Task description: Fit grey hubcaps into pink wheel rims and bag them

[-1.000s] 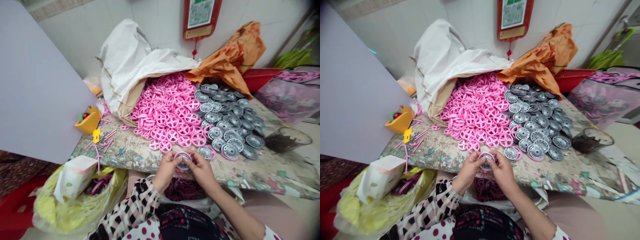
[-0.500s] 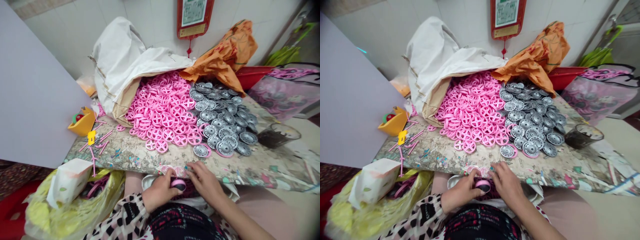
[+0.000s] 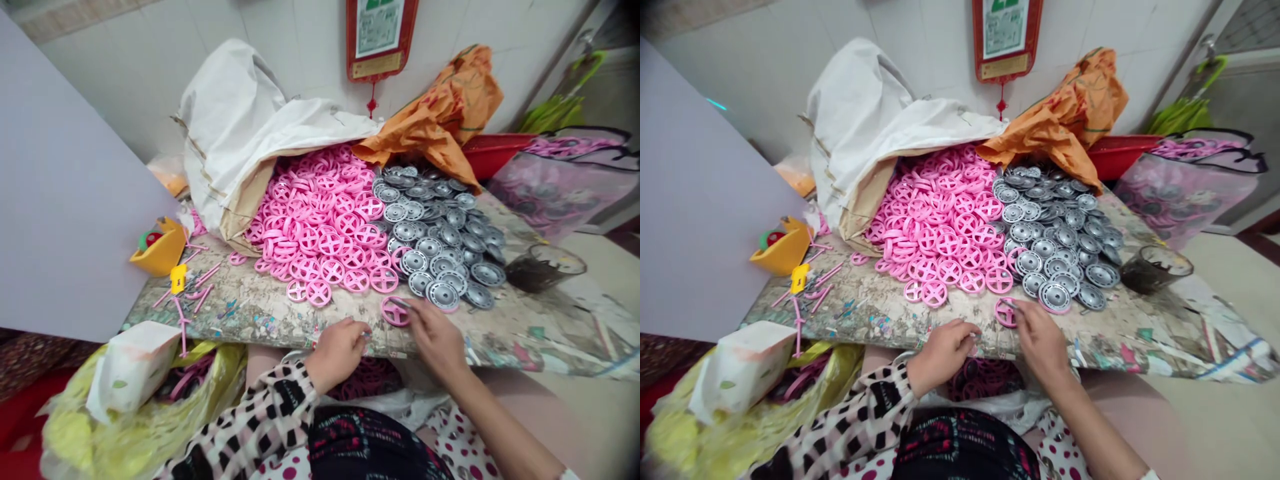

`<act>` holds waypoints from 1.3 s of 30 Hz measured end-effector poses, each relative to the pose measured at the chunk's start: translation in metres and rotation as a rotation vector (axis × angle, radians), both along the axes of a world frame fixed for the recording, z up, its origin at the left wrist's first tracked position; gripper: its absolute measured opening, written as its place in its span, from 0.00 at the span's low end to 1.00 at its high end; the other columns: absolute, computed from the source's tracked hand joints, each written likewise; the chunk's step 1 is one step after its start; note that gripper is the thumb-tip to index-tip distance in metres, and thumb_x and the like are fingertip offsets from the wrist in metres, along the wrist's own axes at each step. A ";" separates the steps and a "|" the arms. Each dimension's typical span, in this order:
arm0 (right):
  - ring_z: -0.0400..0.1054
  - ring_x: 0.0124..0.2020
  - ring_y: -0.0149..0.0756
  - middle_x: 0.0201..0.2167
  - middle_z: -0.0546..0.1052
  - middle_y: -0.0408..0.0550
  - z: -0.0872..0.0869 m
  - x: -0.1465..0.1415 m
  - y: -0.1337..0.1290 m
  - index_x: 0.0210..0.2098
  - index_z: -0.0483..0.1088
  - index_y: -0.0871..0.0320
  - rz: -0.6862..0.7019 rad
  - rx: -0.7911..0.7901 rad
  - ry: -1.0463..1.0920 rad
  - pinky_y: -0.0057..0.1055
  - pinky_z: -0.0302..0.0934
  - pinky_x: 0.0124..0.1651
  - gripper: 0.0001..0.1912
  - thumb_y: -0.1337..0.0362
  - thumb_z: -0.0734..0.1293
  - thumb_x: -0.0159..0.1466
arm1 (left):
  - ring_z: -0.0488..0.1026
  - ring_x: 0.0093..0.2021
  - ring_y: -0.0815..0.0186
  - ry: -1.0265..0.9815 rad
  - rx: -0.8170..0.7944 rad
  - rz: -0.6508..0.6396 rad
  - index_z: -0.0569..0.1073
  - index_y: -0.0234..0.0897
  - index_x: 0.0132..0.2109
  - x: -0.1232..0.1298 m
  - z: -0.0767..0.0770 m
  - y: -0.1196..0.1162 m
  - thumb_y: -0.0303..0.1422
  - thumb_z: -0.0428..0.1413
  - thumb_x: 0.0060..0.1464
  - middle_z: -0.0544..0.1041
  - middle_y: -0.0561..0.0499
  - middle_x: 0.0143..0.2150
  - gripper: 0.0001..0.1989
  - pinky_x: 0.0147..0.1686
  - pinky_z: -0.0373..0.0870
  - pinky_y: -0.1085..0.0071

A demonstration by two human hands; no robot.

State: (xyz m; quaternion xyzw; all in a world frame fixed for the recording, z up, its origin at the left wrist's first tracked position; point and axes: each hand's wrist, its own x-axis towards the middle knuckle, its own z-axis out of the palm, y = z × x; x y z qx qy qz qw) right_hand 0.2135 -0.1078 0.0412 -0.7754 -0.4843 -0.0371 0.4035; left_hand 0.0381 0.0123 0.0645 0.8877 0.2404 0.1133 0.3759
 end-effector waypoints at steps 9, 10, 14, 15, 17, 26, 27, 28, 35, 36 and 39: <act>0.67 0.22 0.31 0.30 0.75 0.44 0.005 0.012 -0.001 0.42 0.69 0.58 -0.240 0.286 0.906 0.30 0.63 0.27 0.23 0.48 0.69 0.54 | 0.64 0.44 0.57 -0.008 0.190 -0.123 0.74 0.36 0.36 0.064 -0.014 -0.004 0.27 0.50 0.53 0.69 0.41 0.40 0.08 0.46 0.62 0.61; 0.67 0.21 0.30 0.27 0.74 0.42 0.003 0.011 -0.001 0.42 0.68 0.58 -0.244 0.311 0.948 0.29 0.63 0.25 0.24 0.49 0.70 0.53 | 0.63 0.45 0.56 -0.035 0.161 -0.111 0.73 0.36 0.33 0.065 -0.015 -0.003 0.27 0.51 0.53 0.70 0.41 0.40 0.06 0.47 0.61 0.60; 0.66 0.19 0.31 0.23 0.69 0.37 -0.003 0.008 -0.001 0.42 0.65 0.56 -0.268 0.386 1.033 0.28 0.62 0.23 0.25 0.51 0.72 0.51 | 0.66 0.41 0.62 -0.266 -0.288 0.065 0.70 0.36 0.30 0.060 -0.012 -0.001 0.32 0.56 0.51 0.72 0.46 0.37 0.05 0.48 0.62 0.62; 0.66 0.19 0.31 0.24 0.70 0.38 -0.003 0.004 0.000 0.43 0.64 0.56 -0.243 0.374 1.022 0.29 0.62 0.23 0.24 0.51 0.72 0.52 | 0.67 0.38 0.64 -0.318 -0.511 0.130 0.68 0.36 0.30 0.057 -0.010 -0.002 0.35 0.57 0.50 0.71 0.49 0.34 0.07 0.45 0.64 0.64; 0.68 0.24 0.33 0.28 0.72 0.43 -0.001 -0.007 0.004 0.44 0.65 0.56 -0.157 0.308 0.942 0.32 0.65 0.28 0.22 0.51 0.69 0.55 | 0.68 0.31 0.68 -0.388 -0.991 0.243 0.66 0.37 0.32 0.049 -0.005 -0.003 0.40 0.61 0.46 0.71 0.52 0.30 0.14 0.38 0.67 0.68; 0.65 0.36 0.39 0.38 0.70 0.52 0.023 -0.054 0.022 0.48 0.67 0.59 0.041 0.103 0.263 0.36 0.64 0.38 0.19 0.54 0.64 0.61 | 0.72 0.26 0.69 -0.492 -1.368 0.423 0.67 0.35 0.36 0.017 0.017 -0.006 0.36 0.67 0.36 0.74 0.52 0.31 0.21 0.26 0.69 0.73; 0.66 0.35 0.38 0.38 0.71 0.52 0.025 -0.053 0.023 0.50 0.66 0.58 0.062 0.073 0.303 0.35 0.64 0.37 0.21 0.54 0.64 0.61 | 0.72 0.25 0.69 -0.490 -1.360 0.422 0.67 0.35 0.36 0.015 0.019 -0.005 0.37 0.67 0.36 0.74 0.53 0.30 0.22 0.24 0.69 0.73; 0.67 0.35 0.38 0.38 0.72 0.51 0.026 -0.051 0.024 0.51 0.65 0.58 0.097 0.033 0.353 0.34 0.64 0.36 0.22 0.54 0.64 0.61 | 0.71 0.24 0.69 -0.488 -1.351 0.419 0.66 0.36 0.36 0.014 0.020 -0.004 0.37 0.67 0.35 0.74 0.53 0.30 0.22 0.23 0.68 0.73; 0.70 0.34 0.38 0.33 0.76 0.47 0.019 -0.054 0.030 0.45 0.69 0.55 0.212 -0.016 0.622 0.33 0.65 0.37 0.16 0.54 0.63 0.61 | 0.69 0.22 0.73 -0.505 -1.208 0.510 0.66 0.35 0.31 0.010 0.018 -0.003 0.35 0.67 0.33 0.72 0.56 0.26 0.20 0.26 0.66 0.75; 0.70 0.34 0.38 0.32 0.75 0.46 0.015 -0.056 0.029 0.45 0.69 0.55 0.205 -0.013 0.641 0.33 0.65 0.37 0.16 0.54 0.63 0.61 | 0.69 0.22 0.72 -0.458 -1.193 0.492 0.66 0.35 0.31 0.008 0.015 -0.002 0.36 0.67 0.34 0.72 0.56 0.26 0.19 0.26 0.65 0.75; 0.70 0.33 0.37 0.32 0.76 0.45 0.002 -0.060 0.020 0.45 0.69 0.55 0.260 -0.118 0.641 0.34 0.66 0.37 0.15 0.56 0.63 0.61 | 0.68 0.24 0.72 -0.296 -1.025 0.382 0.69 0.35 0.33 -0.002 0.005 0.003 0.36 0.65 0.36 0.72 0.55 0.26 0.17 0.27 0.64 0.75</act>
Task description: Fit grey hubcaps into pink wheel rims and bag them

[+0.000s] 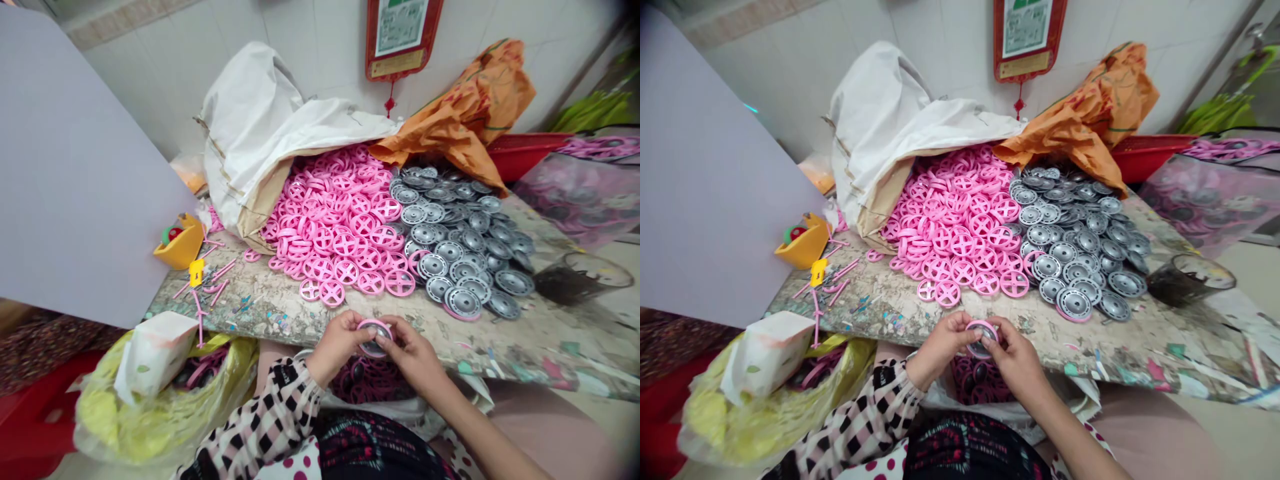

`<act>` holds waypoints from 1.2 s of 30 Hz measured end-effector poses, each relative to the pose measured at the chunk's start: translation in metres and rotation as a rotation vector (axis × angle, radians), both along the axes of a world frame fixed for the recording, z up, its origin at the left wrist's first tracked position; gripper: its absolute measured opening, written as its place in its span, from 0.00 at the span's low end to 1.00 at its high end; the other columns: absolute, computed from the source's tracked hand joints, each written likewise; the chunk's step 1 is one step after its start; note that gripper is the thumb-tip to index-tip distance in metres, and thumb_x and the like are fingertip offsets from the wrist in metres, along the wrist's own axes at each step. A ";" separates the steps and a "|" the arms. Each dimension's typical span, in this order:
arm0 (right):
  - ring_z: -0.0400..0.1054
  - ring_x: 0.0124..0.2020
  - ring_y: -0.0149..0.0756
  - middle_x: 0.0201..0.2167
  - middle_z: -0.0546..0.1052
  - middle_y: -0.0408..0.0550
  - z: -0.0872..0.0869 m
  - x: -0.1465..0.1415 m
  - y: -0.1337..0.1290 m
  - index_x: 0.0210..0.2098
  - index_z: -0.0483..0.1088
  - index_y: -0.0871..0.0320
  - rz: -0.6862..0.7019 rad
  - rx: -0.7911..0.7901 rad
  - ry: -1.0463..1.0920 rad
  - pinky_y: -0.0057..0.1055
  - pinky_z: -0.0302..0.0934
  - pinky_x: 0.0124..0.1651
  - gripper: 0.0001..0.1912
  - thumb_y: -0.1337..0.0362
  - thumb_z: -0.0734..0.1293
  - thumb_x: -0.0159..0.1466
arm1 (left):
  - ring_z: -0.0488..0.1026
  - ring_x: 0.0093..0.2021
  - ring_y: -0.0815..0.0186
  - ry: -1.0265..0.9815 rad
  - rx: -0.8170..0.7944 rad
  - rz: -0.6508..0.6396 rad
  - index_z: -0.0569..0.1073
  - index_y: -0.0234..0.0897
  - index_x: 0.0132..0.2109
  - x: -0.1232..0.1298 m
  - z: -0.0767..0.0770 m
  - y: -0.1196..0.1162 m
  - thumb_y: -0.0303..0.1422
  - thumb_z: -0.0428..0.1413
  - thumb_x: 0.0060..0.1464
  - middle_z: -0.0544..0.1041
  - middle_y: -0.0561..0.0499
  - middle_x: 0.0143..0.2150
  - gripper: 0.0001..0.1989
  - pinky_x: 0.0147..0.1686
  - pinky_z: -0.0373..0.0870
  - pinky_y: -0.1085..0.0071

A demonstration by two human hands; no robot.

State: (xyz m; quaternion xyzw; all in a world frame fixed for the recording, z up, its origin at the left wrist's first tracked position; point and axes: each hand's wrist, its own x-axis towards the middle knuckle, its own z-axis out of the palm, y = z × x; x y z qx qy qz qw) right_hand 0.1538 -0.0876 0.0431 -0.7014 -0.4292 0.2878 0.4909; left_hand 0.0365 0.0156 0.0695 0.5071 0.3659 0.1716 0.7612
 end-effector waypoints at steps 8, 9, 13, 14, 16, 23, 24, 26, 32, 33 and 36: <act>0.70 0.38 0.40 0.41 0.72 0.51 -0.006 -0.007 -0.034 0.52 0.68 0.53 0.190 -0.113 -0.509 0.36 0.66 0.40 0.18 0.58 0.57 0.66 | 0.68 0.34 0.69 0.371 0.837 0.108 0.74 0.40 0.44 -0.031 -0.009 0.035 0.32 0.53 0.52 0.70 0.51 0.36 0.12 0.36 0.64 0.72; 0.70 0.37 0.40 0.40 0.72 0.52 -0.003 0.000 -0.034 0.51 0.68 0.54 0.139 -0.111 -0.576 0.36 0.66 0.39 0.18 0.57 0.56 0.66 | 0.68 0.37 0.67 0.415 0.939 0.136 0.73 0.40 0.45 -0.031 -0.009 0.040 0.32 0.52 0.53 0.70 0.50 0.40 0.12 0.39 0.64 0.71; 0.67 0.41 0.46 0.43 0.68 0.58 0.004 0.054 -0.027 0.52 0.68 0.59 -0.315 -0.109 -0.779 0.41 0.64 0.41 0.23 0.52 0.56 0.65 | 0.68 0.44 0.63 0.514 0.996 0.339 0.66 0.39 0.52 -0.026 -0.014 0.059 0.36 0.56 0.51 0.67 0.46 0.47 0.20 0.45 0.64 0.67; 0.65 0.43 0.50 0.44 0.67 0.61 0.005 0.068 -0.025 0.53 0.67 0.61 -0.443 -0.163 -0.817 0.44 0.63 0.42 0.26 0.51 0.57 0.64 | 0.68 0.44 0.62 0.532 0.949 0.369 0.65 0.39 0.53 -0.023 -0.015 0.063 0.38 0.58 0.49 0.68 0.46 0.46 0.24 0.44 0.64 0.67; 0.63 0.45 0.55 0.45 0.66 0.64 0.005 0.093 -0.024 0.56 0.64 0.64 -0.596 -0.296 -0.858 0.47 0.61 0.42 0.31 0.48 0.58 0.63 | 0.69 0.41 0.63 0.582 0.865 0.360 0.64 0.41 0.52 -0.018 -0.019 0.068 0.38 0.60 0.46 0.69 0.49 0.44 0.26 0.42 0.64 0.68; 0.62 0.44 0.53 0.41 0.67 0.59 0.002 0.113 -0.023 0.55 0.65 0.61 -0.558 -0.452 -0.851 0.42 0.59 0.41 0.31 0.46 0.58 0.61 | 0.67 0.40 0.66 0.630 0.921 0.371 0.68 0.39 0.40 -0.008 -0.022 0.071 0.33 0.59 0.45 0.69 0.51 0.41 0.14 0.39 0.62 0.71; 0.62 0.43 0.52 0.41 0.67 0.58 0.000 0.114 -0.022 0.54 0.66 0.60 -0.563 -0.419 -0.833 0.42 0.59 0.41 0.31 0.45 0.59 0.60 | 0.67 0.38 0.67 0.585 0.917 0.386 0.67 0.39 0.39 -0.009 -0.022 0.070 0.32 0.59 0.46 0.69 0.52 0.39 0.12 0.38 0.62 0.71; 0.62 0.40 0.48 0.38 0.67 0.55 -0.003 0.121 -0.023 0.51 0.69 0.59 -0.577 -0.329 -0.750 0.40 0.58 0.39 0.29 0.46 0.61 0.59 | 0.66 0.34 0.70 0.456 0.872 0.411 0.66 0.38 0.36 -0.010 -0.021 0.066 0.32 0.57 0.47 0.68 0.54 0.34 0.08 0.36 0.62 0.74; 0.61 0.26 0.34 0.25 0.67 0.42 -0.004 0.131 -0.018 0.40 0.71 0.59 -0.661 0.025 -0.087 0.31 0.56 0.28 0.26 0.47 0.69 0.49 | 0.67 0.22 0.73 0.049 0.237 0.339 0.62 0.40 0.38 -0.007 -0.007 0.038 0.36 0.60 0.43 0.70 0.59 0.26 0.17 0.25 0.65 0.76; 0.60 0.25 0.32 0.25 0.67 0.41 -0.001 0.123 -0.015 0.40 0.70 0.59 -0.670 0.092 -0.004 0.30 0.56 0.28 0.26 0.48 0.70 0.48 | 0.68 0.21 0.72 0.018 0.102 0.290 0.62 0.39 0.39 -0.004 -0.005 0.033 0.36 0.61 0.42 0.71 0.57 0.26 0.18 0.24 0.67 0.76; 0.59 0.24 0.29 0.25 0.67 0.39 0.010 0.083 -0.001 0.40 0.69 0.57 -0.580 0.244 0.144 0.28 0.56 0.29 0.22 0.50 0.71 0.51 | 0.72 0.23 0.70 -0.039 -0.189 0.161 0.64 0.37 0.40 0.006 -0.001 0.018 0.35 0.62 0.42 0.74 0.53 0.27 0.19 0.26 0.71 0.75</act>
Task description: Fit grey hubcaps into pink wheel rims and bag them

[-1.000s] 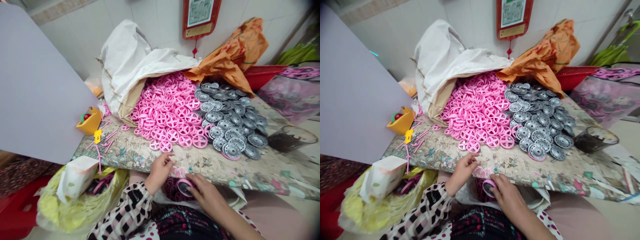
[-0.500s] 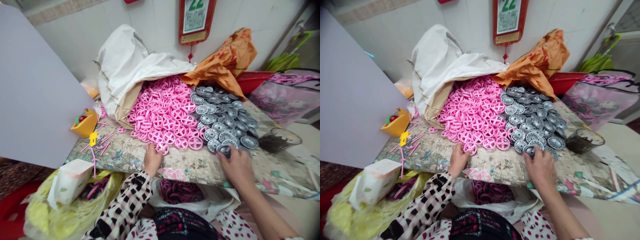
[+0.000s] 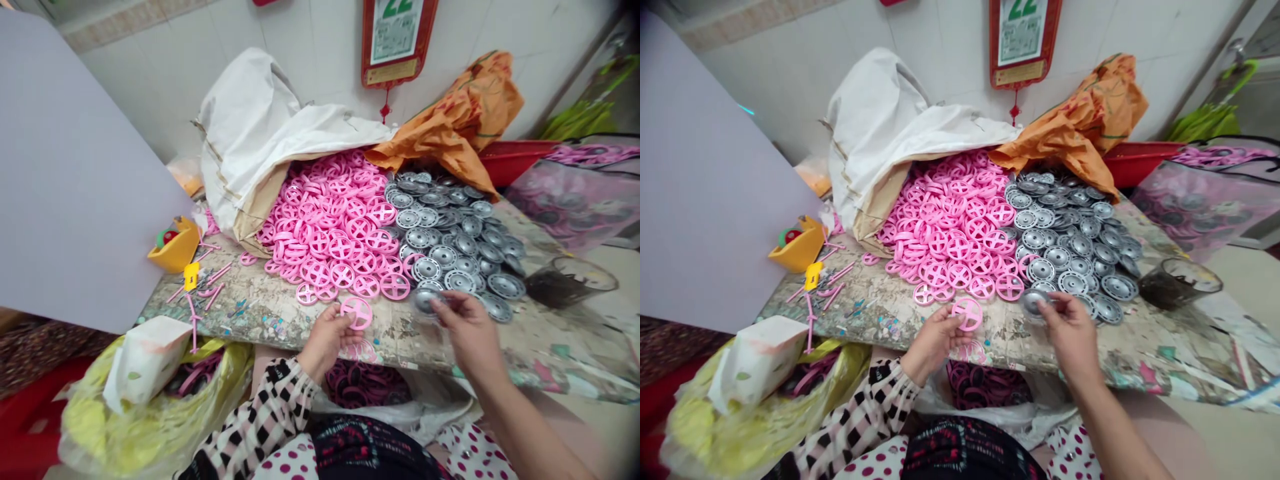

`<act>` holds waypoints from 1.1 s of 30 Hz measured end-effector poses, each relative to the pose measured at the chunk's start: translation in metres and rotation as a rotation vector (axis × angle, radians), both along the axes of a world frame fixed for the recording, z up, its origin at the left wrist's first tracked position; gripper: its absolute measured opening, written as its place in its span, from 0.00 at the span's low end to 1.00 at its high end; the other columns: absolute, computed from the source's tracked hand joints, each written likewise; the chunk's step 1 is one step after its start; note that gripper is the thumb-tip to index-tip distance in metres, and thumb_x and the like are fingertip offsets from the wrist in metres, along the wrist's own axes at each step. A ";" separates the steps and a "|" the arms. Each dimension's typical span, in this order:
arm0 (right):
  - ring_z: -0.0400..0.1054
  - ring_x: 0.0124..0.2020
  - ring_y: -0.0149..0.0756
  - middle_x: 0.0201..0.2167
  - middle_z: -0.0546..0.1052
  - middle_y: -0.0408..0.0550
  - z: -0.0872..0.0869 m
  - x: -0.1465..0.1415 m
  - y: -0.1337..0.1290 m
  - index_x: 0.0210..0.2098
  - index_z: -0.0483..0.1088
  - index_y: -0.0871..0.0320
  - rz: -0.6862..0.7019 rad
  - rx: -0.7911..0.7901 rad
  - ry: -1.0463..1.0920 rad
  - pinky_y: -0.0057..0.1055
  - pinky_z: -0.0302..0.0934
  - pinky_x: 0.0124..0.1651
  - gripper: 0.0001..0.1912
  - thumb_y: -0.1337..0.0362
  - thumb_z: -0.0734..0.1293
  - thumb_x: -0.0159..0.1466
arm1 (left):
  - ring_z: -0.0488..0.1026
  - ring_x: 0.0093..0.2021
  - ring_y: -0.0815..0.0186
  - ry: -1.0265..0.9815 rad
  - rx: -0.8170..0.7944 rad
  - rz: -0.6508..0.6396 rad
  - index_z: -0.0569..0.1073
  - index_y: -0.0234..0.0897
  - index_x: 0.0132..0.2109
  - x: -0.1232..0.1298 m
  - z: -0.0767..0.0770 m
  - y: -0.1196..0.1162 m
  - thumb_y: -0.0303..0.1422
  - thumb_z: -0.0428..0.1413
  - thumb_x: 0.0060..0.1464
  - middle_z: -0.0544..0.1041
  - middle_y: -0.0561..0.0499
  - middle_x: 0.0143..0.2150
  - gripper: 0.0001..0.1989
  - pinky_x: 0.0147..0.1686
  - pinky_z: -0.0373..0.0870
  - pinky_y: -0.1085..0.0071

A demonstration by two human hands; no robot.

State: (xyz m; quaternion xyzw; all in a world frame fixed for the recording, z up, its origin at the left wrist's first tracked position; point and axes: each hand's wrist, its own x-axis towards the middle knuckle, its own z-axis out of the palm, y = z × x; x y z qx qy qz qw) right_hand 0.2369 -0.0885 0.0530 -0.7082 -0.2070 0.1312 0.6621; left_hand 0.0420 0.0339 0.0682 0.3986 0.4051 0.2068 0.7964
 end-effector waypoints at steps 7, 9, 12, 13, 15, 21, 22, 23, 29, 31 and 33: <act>0.63 0.34 0.36 0.36 0.67 0.48 -0.002 -0.083 0.019 0.40 0.72 0.56 0.312 -0.112 -0.322 0.34 0.62 0.37 0.15 0.53 0.65 0.60 | 0.74 0.29 0.70 -0.194 -0.063 -0.064 0.67 0.36 0.41 0.006 0.006 -0.020 0.35 0.65 0.42 0.75 0.51 0.34 0.21 0.28 0.74 0.75; 0.63 0.35 0.36 0.38 0.65 0.49 -0.002 -0.085 0.018 0.42 0.71 0.57 0.308 -0.133 -0.414 0.34 0.62 0.37 0.15 0.54 0.65 0.60 | 0.73 0.29 0.70 -0.204 -0.044 -0.073 0.67 0.36 0.42 0.004 0.010 -0.022 0.35 0.66 0.41 0.75 0.51 0.35 0.22 0.26 0.73 0.75; 0.63 0.33 0.35 0.38 0.65 0.49 0.005 -0.081 0.016 0.45 0.67 0.57 0.357 -0.142 -0.445 0.33 0.62 0.36 0.17 0.55 0.65 0.60 | 0.71 0.25 0.71 -0.199 -0.036 -0.080 0.67 0.36 0.42 0.001 0.013 -0.022 0.37 0.66 0.41 0.74 0.53 0.32 0.22 0.23 0.72 0.76; 0.63 0.32 0.34 0.38 0.66 0.48 0.008 -0.080 0.015 0.47 0.66 0.57 0.377 -0.149 -0.445 0.33 0.62 0.36 0.17 0.56 0.65 0.61 | 0.71 0.24 0.72 -0.192 -0.031 -0.066 0.67 0.36 0.42 0.001 0.013 -0.021 0.38 0.65 0.41 0.74 0.53 0.31 0.22 0.22 0.71 0.76; 0.63 0.31 0.34 0.38 0.66 0.48 0.013 -0.081 0.015 0.48 0.66 0.56 0.402 -0.168 -0.455 0.33 0.62 0.35 0.17 0.56 0.64 0.62 | 0.70 0.22 0.73 -0.175 -0.019 -0.022 0.66 0.36 0.40 0.001 0.012 -0.020 0.39 0.65 0.41 0.73 0.53 0.29 0.22 0.20 0.70 0.77; 0.63 0.29 0.32 0.37 0.66 0.47 0.006 -0.088 0.017 0.47 0.66 0.56 0.406 -0.186 -0.336 0.32 0.63 0.34 0.17 0.55 0.64 0.61 | 0.69 0.18 0.73 -0.120 0.021 -0.023 0.65 0.36 0.39 0.000 0.007 -0.020 0.42 0.64 0.43 0.74 0.54 0.26 0.22 0.17 0.67 0.79; 0.63 0.28 0.32 0.37 0.66 0.47 0.004 -0.088 0.018 0.47 0.66 0.56 0.392 -0.180 -0.293 0.32 0.63 0.33 0.17 0.55 0.64 0.60 | 0.70 0.18 0.72 -0.127 0.023 -0.047 0.65 0.36 0.40 -0.001 0.007 -0.021 0.42 0.64 0.43 0.74 0.53 0.27 0.22 0.18 0.68 0.78; 0.63 0.27 0.31 0.37 0.67 0.47 0.003 -0.087 0.018 0.47 0.65 0.56 0.381 -0.175 -0.254 0.31 0.63 0.32 0.18 0.55 0.65 0.60 | 0.71 0.19 0.72 -0.142 0.027 -0.073 0.65 0.36 0.41 -0.003 0.007 -0.021 0.41 0.64 0.43 0.75 0.53 0.28 0.22 0.20 0.70 0.77; 0.67 0.33 0.35 0.38 0.73 0.48 0.011 -0.076 0.019 0.47 0.66 0.56 0.484 -0.135 -0.104 0.33 0.64 0.37 0.21 0.54 0.66 0.57 | 0.70 0.19 0.72 -0.164 0.061 -0.130 0.67 0.36 0.40 -0.006 0.009 -0.020 0.39 0.64 0.42 0.74 0.54 0.26 0.20 0.22 0.70 0.75; 0.69 0.38 0.37 0.39 0.74 0.48 0.018 -0.071 0.019 0.45 0.67 0.56 0.602 -0.114 -0.066 0.35 0.64 0.42 0.18 0.54 0.65 0.59 | 0.70 0.18 0.71 -0.124 0.099 -0.149 0.67 0.35 0.40 -0.006 0.011 -0.019 0.39 0.64 0.42 0.74 0.54 0.26 0.20 0.20 0.68 0.76; 0.69 0.38 0.38 0.37 0.76 0.46 0.022 -0.069 0.019 0.43 0.68 0.56 0.679 -0.113 -0.038 0.35 0.63 0.43 0.16 0.54 0.65 0.59 | 0.69 0.18 0.72 -0.096 0.140 -0.162 0.69 0.34 0.39 -0.005 0.013 -0.019 0.39 0.63 0.42 0.74 0.53 0.26 0.19 0.19 0.66 0.77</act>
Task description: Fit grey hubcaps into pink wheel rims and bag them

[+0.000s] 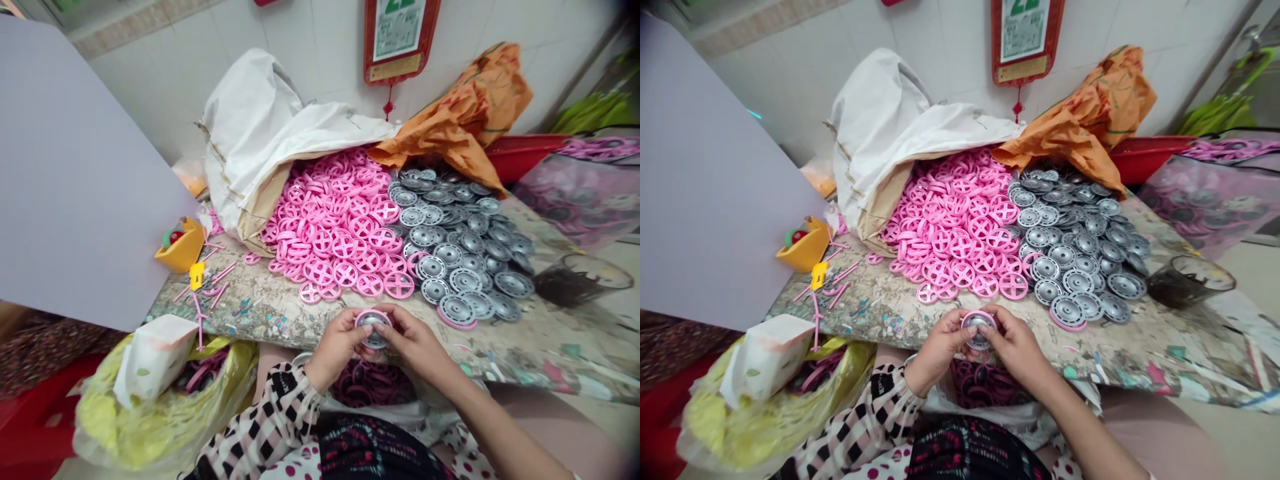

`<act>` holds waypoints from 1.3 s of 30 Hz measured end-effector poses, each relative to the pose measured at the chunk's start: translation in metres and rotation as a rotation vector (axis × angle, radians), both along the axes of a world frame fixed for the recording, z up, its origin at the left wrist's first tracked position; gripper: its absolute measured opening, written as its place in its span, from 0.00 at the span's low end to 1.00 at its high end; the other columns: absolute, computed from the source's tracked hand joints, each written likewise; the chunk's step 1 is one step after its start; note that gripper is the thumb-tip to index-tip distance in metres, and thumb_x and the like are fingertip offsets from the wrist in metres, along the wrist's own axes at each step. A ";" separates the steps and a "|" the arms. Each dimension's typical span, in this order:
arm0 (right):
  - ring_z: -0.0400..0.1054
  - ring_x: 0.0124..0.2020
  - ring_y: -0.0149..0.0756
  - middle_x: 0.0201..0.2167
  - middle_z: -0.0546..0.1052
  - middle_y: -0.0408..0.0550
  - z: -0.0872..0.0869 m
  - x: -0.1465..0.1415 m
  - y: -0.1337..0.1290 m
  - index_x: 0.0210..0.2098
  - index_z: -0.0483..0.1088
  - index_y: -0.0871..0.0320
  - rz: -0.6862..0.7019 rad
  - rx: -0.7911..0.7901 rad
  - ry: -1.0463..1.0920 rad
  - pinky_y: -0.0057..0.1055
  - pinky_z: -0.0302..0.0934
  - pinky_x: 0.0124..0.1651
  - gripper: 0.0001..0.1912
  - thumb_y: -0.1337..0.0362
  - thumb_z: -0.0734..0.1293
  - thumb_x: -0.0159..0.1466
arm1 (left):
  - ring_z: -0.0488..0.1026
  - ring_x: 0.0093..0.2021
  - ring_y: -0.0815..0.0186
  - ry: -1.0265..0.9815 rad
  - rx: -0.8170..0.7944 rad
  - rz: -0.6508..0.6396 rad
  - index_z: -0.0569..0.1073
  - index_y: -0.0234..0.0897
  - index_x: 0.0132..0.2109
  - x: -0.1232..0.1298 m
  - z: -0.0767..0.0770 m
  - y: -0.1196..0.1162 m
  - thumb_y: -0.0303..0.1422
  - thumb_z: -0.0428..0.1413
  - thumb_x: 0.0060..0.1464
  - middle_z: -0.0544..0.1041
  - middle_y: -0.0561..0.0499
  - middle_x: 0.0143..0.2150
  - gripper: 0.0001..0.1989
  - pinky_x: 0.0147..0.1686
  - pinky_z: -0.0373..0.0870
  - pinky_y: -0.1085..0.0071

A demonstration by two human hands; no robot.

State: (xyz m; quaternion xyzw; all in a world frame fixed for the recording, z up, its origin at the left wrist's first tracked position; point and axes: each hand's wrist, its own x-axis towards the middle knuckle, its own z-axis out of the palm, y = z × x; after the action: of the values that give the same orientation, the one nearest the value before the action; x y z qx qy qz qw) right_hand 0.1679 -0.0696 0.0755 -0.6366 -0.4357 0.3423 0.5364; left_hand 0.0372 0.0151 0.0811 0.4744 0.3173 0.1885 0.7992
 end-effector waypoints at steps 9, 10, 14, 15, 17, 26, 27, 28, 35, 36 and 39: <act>0.69 0.34 0.35 0.34 0.75 0.44 -0.012 -0.025 0.011 0.43 0.64 0.54 -0.313 0.158 0.390 0.33 0.64 0.39 0.18 0.54 0.68 0.57 | 0.70 0.33 0.70 -0.082 0.063 0.117 0.68 0.37 0.47 0.005 -0.002 -0.019 0.38 0.62 0.46 0.74 0.49 0.41 0.21 0.29 0.69 0.76; 0.69 0.34 0.35 0.34 0.75 0.44 -0.014 -0.030 0.011 0.43 0.62 0.53 -0.313 0.181 0.451 0.33 0.64 0.39 0.18 0.54 0.68 0.57 | 0.70 0.36 0.69 -0.094 0.069 0.136 0.69 0.37 0.48 0.006 -0.003 -0.021 0.39 0.60 0.49 0.74 0.48 0.42 0.20 0.32 0.69 0.76; 0.69 0.36 0.36 0.39 0.73 0.46 -0.020 -0.039 0.006 0.43 0.59 0.52 -0.265 0.130 0.404 0.35 0.66 0.39 0.18 0.52 0.66 0.59 | 0.71 0.42 0.67 -0.152 0.032 0.158 0.70 0.37 0.49 0.004 -0.006 -0.017 0.41 0.54 0.55 0.75 0.48 0.45 0.18 0.44 0.67 0.73; 0.69 0.36 0.36 0.41 0.72 0.48 -0.019 -0.037 0.004 0.45 0.60 0.53 -0.280 0.104 0.319 0.34 0.66 0.39 0.19 0.52 0.66 0.59 | 0.71 0.42 0.67 -0.150 0.028 0.145 0.70 0.37 0.49 0.002 -0.005 -0.014 0.42 0.54 0.55 0.75 0.47 0.45 0.18 0.44 0.67 0.72; 0.67 0.35 0.35 0.42 0.70 0.50 -0.014 -0.028 0.000 0.50 0.59 0.54 -0.319 0.075 0.131 0.32 0.66 0.36 0.24 0.51 0.66 0.58 | 0.71 0.41 0.66 -0.108 0.080 0.097 0.71 0.37 0.49 -0.003 0.000 -0.007 0.42 0.55 0.54 0.75 0.47 0.45 0.19 0.44 0.67 0.71; 0.70 0.39 0.39 0.36 0.77 0.46 0.005 -0.011 -0.004 0.42 0.72 0.54 0.069 -0.017 -0.101 0.35 0.64 0.43 0.15 0.53 0.62 0.62 | 0.69 0.38 0.66 0.113 0.552 -0.016 0.77 0.39 0.42 -0.020 0.002 -0.003 0.40 0.52 0.56 0.75 0.51 0.35 0.13 0.41 0.64 0.74; 0.71 0.38 0.39 0.36 0.77 0.46 0.001 -0.014 -0.005 0.42 0.72 0.54 0.069 -0.024 -0.089 0.34 0.65 0.42 0.15 0.53 0.62 0.63 | 0.68 0.37 0.66 0.121 0.551 -0.020 0.77 0.38 0.40 -0.022 -0.002 -0.004 0.40 0.52 0.56 0.75 0.51 0.34 0.13 0.39 0.64 0.74; 0.71 0.36 0.38 0.35 0.77 0.46 -0.004 -0.018 -0.007 0.42 0.71 0.54 0.059 -0.038 -0.088 0.33 0.65 0.40 0.15 0.53 0.61 0.63 | 0.68 0.36 0.66 0.131 0.545 -0.037 0.77 0.38 0.39 -0.024 -0.005 -0.004 0.39 0.52 0.56 0.75 0.51 0.34 0.13 0.39 0.64 0.74; 0.72 0.35 0.41 0.35 0.78 0.47 -0.039 -0.033 -0.034 0.44 0.70 0.54 0.154 -0.169 -0.387 0.38 0.65 0.39 0.13 0.57 0.59 0.64 | 0.67 0.28 0.67 0.439 0.702 -0.121 0.76 0.41 0.46 -0.041 -0.015 0.023 0.37 0.56 0.50 0.73 0.53 0.27 0.16 0.33 0.64 0.73; 0.72 0.38 0.42 0.38 0.77 0.49 -0.040 -0.034 -0.039 0.45 0.70 0.54 0.164 -0.157 -0.446 0.38 0.65 0.41 0.14 0.58 0.59 0.64 | 0.68 0.29 0.67 0.484 0.805 -0.069 0.75 0.41 0.49 -0.042 -0.015 0.031 0.36 0.55 0.51 0.73 0.52 0.29 0.17 0.35 0.64 0.72; 0.72 0.39 0.43 0.42 0.75 0.51 -0.039 -0.033 -0.047 0.50 0.69 0.53 0.133 -0.132 -0.623 0.38 0.66 0.40 0.17 0.57 0.57 0.65 | 0.69 0.41 0.64 0.688 1.146 0.009 0.71 0.42 0.53 -0.038 -0.016 0.052 0.30 0.50 0.55 0.72 0.47 0.42 0.18 0.43 0.64 0.69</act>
State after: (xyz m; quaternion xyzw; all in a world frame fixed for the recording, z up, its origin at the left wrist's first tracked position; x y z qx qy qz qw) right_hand 0.1349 -0.1161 0.0362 -0.7143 -0.5963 0.1928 0.3115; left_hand -0.0010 0.0667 0.0652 0.8557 0.4059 0.1686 0.2730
